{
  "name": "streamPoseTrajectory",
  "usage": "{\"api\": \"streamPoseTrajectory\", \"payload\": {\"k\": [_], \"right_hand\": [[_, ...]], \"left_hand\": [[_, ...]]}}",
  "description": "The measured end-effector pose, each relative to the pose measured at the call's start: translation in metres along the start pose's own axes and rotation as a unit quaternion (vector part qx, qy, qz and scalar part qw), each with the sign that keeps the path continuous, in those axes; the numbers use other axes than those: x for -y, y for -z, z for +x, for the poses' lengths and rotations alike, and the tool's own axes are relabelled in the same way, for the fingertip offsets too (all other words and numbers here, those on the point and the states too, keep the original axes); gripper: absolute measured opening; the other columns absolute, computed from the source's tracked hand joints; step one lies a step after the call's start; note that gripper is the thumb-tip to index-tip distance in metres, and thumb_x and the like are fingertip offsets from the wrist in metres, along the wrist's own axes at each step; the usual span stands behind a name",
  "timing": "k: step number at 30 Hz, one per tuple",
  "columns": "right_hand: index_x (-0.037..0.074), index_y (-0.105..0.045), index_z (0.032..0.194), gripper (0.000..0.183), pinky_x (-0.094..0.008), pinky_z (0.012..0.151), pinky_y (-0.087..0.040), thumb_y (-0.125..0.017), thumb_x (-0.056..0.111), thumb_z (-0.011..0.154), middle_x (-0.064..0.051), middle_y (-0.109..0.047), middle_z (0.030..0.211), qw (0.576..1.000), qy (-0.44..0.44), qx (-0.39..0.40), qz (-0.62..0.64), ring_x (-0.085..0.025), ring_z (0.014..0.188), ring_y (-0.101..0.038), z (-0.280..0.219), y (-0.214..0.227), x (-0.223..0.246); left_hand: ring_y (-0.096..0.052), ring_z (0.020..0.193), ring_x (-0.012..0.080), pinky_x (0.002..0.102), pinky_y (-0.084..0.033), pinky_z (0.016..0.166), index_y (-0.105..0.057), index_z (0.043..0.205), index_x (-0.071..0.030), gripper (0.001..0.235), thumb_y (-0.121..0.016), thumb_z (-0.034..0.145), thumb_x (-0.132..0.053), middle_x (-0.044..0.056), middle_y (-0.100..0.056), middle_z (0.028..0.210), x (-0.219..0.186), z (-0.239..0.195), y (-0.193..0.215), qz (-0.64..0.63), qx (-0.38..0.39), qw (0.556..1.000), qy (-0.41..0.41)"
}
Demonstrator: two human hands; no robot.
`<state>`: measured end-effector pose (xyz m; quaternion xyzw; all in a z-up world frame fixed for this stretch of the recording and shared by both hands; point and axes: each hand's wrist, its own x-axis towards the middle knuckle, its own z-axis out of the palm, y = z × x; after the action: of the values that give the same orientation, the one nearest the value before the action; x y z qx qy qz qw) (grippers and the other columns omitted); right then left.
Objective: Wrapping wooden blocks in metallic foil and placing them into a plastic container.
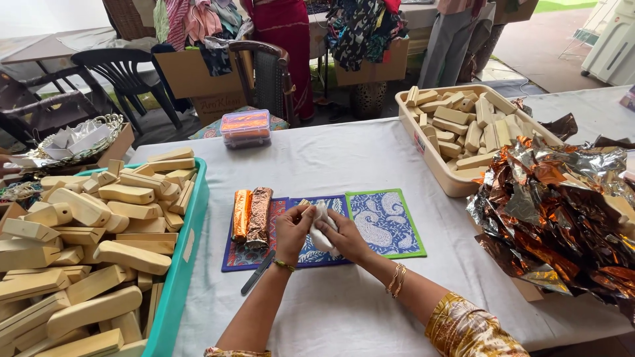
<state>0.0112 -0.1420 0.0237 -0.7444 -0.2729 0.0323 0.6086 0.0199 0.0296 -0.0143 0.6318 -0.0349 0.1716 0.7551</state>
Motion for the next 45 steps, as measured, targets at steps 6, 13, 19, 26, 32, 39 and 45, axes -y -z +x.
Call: {"api": "streamPoseTrajectory", "payload": {"k": [6, 13, 19, 26, 32, 39, 45], "right_hand": [[0.007, -0.065, 0.122, 0.039, -0.027, 0.072, -0.058, -0.067, 0.036, 0.095, -0.006, -0.073, 0.098, 0.993, -0.056, 0.044, 0.095, -0.01, 0.084, -0.068, 0.003, 0.009, -0.003], [0.008, -0.067, 0.115, 0.032, -0.028, 0.071, -0.06, -0.073, 0.026, 0.09, -0.006, -0.073, 0.097, 0.975, -0.082, -0.097, 0.181, -0.014, 0.082, -0.07, 0.015, 0.042, 0.006], [0.005, -0.061, 0.124, 0.034, -0.025, 0.073, -0.054, -0.065, 0.029, 0.101, -0.005, -0.068, 0.101, 0.969, 0.013, -0.156, 0.191, -0.009, 0.088, -0.063, 0.011, 0.017, -0.013], [0.004, -0.057, 0.129, 0.042, -0.028, 0.073, -0.055, -0.056, 0.038, 0.104, -0.006, -0.068, 0.103, 0.98, -0.055, -0.139, 0.135, -0.012, 0.087, -0.065, 0.008, 0.007, -0.02], [0.0, -0.062, 0.114, 0.044, -0.028, 0.065, -0.055, -0.054, 0.042, 0.102, -0.009, -0.071, 0.092, 0.991, 0.001, -0.105, 0.087, -0.013, 0.078, -0.067, 0.014, 0.014, -0.041], [0.006, -0.07, 0.094, 0.046, -0.035, 0.053, -0.049, -0.05, 0.046, 0.108, -0.009, -0.069, 0.073, 0.907, 0.088, -0.234, -0.34, -0.02, 0.058, -0.062, 0.024, 0.108, -0.036], [0.014, -0.07, 0.124, 0.059, -0.042, 0.085, -0.051, -0.057, 0.062, 0.093, -0.013, -0.062, 0.12, 0.769, -0.185, -0.112, -0.601, -0.028, 0.101, -0.061, 0.01, 0.128, 0.032]], "left_hand": [[-0.07, 0.072, 0.0092, 0.024, -0.06, 0.061, -0.076, 0.105, 0.001, 0.026, -0.072, 0.094, -0.023, 0.006, -0.075, 0.088, -0.024, -0.004, 0.0, -0.047, -0.07, 0.996, 0.008], [-0.069, 0.08, 0.0086, 0.024, -0.056, 0.066, -0.075, 0.109, -0.003, 0.024, -0.072, 0.095, -0.023, 0.003, -0.074, 0.089, 0.024, -0.002, -0.003, 0.017, 0.162, 0.983, 0.086], [-0.071, 0.078, 0.0082, 0.023, -0.057, 0.068, -0.071, 0.103, -0.001, 0.025, -0.063, 0.104, -0.025, 0.003, -0.074, 0.085, 0.021, -0.021, -0.024, 0.036, 0.186, 0.977, 0.1], [-0.072, 0.079, 0.0082, 0.024, -0.058, 0.069, -0.071, 0.107, -0.002, 0.019, -0.063, 0.101, -0.018, 0.002, -0.075, 0.087, 0.01, -0.026, -0.031, 0.04, 0.101, 0.992, 0.061], [-0.074, 0.077, 0.009, 0.024, -0.06, 0.067, -0.073, 0.113, -0.001, 0.022, -0.064, 0.099, -0.016, 0.004, -0.078, 0.086, -0.012, -0.032, -0.035, 0.181, 0.092, 0.979, 0.002], [-0.069, 0.074, 0.0169, 0.034, -0.055, 0.068, -0.074, 0.112, -0.004, 0.028, -0.065, 0.1, -0.027, 0.009, -0.077, 0.087, -0.023, -0.035, -0.034, 0.331, 0.222, 0.916, 0.052], [-0.068, 0.103, 0.0282, 0.043, -0.053, 0.091, -0.071, 0.119, -0.005, 0.032, -0.061, 0.1, -0.029, 0.014, -0.074, 0.111, -0.018, -0.028, -0.021, 0.506, 0.104, 0.847, -0.128]]}}
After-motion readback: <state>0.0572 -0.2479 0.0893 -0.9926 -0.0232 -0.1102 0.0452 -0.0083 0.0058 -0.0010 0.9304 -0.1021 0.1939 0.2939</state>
